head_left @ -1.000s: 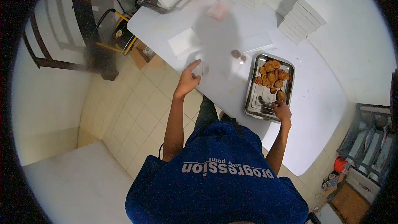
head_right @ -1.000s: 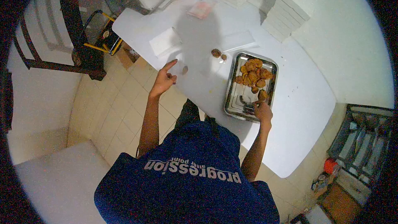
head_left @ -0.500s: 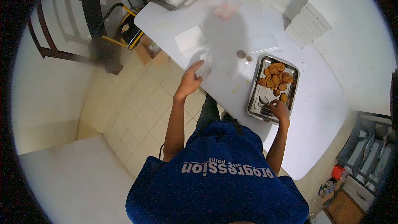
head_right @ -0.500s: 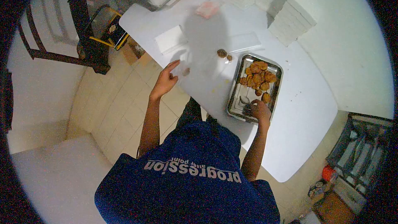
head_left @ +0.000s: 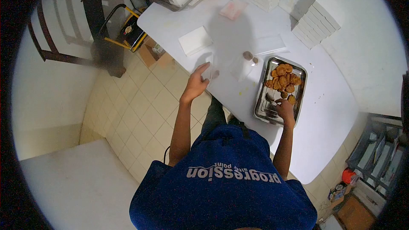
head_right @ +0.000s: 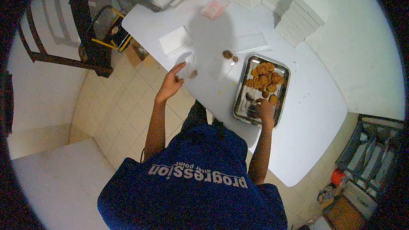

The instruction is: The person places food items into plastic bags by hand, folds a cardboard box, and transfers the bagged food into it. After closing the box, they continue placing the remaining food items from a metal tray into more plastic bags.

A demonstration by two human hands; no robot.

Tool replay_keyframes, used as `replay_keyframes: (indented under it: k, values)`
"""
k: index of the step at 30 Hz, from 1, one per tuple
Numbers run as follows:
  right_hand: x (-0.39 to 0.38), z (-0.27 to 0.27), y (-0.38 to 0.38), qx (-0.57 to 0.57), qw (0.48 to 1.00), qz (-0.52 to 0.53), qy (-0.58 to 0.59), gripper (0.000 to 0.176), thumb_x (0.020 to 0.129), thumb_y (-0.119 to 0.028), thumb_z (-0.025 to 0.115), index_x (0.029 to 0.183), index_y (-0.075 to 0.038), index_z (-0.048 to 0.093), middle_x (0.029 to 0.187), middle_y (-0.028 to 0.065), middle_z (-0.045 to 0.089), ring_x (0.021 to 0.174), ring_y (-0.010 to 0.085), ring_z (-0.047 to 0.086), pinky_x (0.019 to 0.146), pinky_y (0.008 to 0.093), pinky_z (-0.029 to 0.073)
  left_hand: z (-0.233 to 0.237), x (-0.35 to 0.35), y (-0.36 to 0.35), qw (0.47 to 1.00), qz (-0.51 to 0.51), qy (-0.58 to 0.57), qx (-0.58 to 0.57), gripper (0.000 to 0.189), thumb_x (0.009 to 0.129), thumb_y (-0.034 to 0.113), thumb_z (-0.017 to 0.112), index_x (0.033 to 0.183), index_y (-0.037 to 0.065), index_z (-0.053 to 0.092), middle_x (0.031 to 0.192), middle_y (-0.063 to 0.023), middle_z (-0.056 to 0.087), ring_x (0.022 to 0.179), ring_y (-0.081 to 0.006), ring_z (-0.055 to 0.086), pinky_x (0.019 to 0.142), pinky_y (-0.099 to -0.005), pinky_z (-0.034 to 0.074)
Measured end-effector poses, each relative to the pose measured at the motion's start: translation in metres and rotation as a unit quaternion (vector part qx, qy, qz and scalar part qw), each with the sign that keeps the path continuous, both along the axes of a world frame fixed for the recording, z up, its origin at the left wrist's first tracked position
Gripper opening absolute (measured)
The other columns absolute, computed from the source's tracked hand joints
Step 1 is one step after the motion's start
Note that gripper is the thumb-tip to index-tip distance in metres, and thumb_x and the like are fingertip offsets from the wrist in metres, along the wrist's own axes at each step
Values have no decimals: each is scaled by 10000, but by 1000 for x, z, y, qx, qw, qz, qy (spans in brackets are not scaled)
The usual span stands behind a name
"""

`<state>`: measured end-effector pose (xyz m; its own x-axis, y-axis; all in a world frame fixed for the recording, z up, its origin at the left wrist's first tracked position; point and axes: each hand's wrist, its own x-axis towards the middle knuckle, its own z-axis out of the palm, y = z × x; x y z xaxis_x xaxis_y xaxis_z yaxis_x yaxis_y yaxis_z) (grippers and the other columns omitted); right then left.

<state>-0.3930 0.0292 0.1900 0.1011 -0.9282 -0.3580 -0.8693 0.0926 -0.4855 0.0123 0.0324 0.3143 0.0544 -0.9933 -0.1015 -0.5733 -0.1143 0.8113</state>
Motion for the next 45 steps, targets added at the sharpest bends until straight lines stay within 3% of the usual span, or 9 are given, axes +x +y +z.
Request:
replay_keyframes:
  k: [6, 8, 14, 17, 21, 24, 30, 32, 45]
  values:
    - [26, -24, -15, -57, 997, -42, 33, 204, 775, -128, 590, 933, -19, 659, 903, 251, 651, 874, 414, 629, 779, 480, 505, -4, 0, 1, 1000, -1, 1, -16, 690, 728, -104, 520, 1386, 91, 447, 1415, -78, 456, 572, -59, 436, 577, -231, 441]
    - [36, -27, -20, -107, 992, -65, 30, 222, 789, -116, 591, 982, -14, 632, 879, 233, 649, 858, 414, 615, 766, 497, 483, 2, -3, 2, 1000, 7, -12, -1, 612, 750, -30, 560, 1349, 53, 466, 1405, -95, 461, 589, -149, 494, 634, -296, 473]
    - [51, -51, -27, -281, 959, -31, 22, 235, 810, -84, 563, 1024, -26, 640, 876, 231, 645, 842, 398, 616, 751, 476, 484, 5, -3, 8, 1000, 19, -3, 9, 620, 747, -33, 565, 1351, 58, 461, 1386, -89, 471, 608, -157, 507, 648, -303, 478]
    - [62, -22, -17, -167, 980, -108, -17, 265, 818, -74, 557, 1065, -35, 646, 897, 228, 649, 847, 393, 620, 753, 462, 490, -6, 2, 12, 1000, 19, 10, -19, 686, 719, -92, 530, 1375, 93, 457, 1393, -72, 468, 552, -71, 411, 554, -235, 430]
    - [60, -25, -14, -182, 976, -113, -32, 283, 825, -73, 559, 1091, -43, 652, 939, 218, 659, 878, 385, 628, 775, 451, 496, -7, -3, 16, 1000, 23, -2, -10, 688, 719, -87, 530, 1378, 97, 455, 1392, -65, 470, 551, -73, 413, 555, -237, 430]
    - [59, -20, -12, -199, 972, -113, -51, 270, 834, -77, 558, 1084, -42, 655, 958, 218, 662, 895, 381, 632, 782, 448, 498, -1, -7, 16, 999, 21, -20, 18, 632, 740, -32, 560, 1357, 61, 457, 1399, -89, 453, 598, -172, 507, 650, -312, 483]
    - [49, -15, -16, -314, 944, -68, -73, 265, 839, -88, 563, 1083, -59, 662, 985, 206, 668, 923, 372, 638, 805, 433, 498, -14, -15, 8, 996, -9, -84, 3, 619, 750, -2, 545, 1356, 70, 449, 1412, -93, 433, 1041, -280, 587, 880, -361, 484]
    - [45, -4, -18, -267, 956, -74, -94, 265, 837, -89, 568, 1083, -62, 663, 982, 204, 669, 925, 369, 638, 808, 432, 497, -18, -22, 4, 989, -17, -145, -7, 593, 759, 23, 550, 1342, 74, 455, 1394, -87, 446, 1224, -306, 477, 985, -383, 437]
    - [88, 110, -28, -171, 971, 68, -155, 290, 807, -104, 572, 1074, -117, 684, 942, 173, 681, 851, 353, 648, 786, 430, 506, -40, -78, -18, 978, -32, -206, -13, 565, 748, 197, 680, 1285, 130, 519, 1339, -37, 512, 1139, -271, 560, 919, -403, 489]
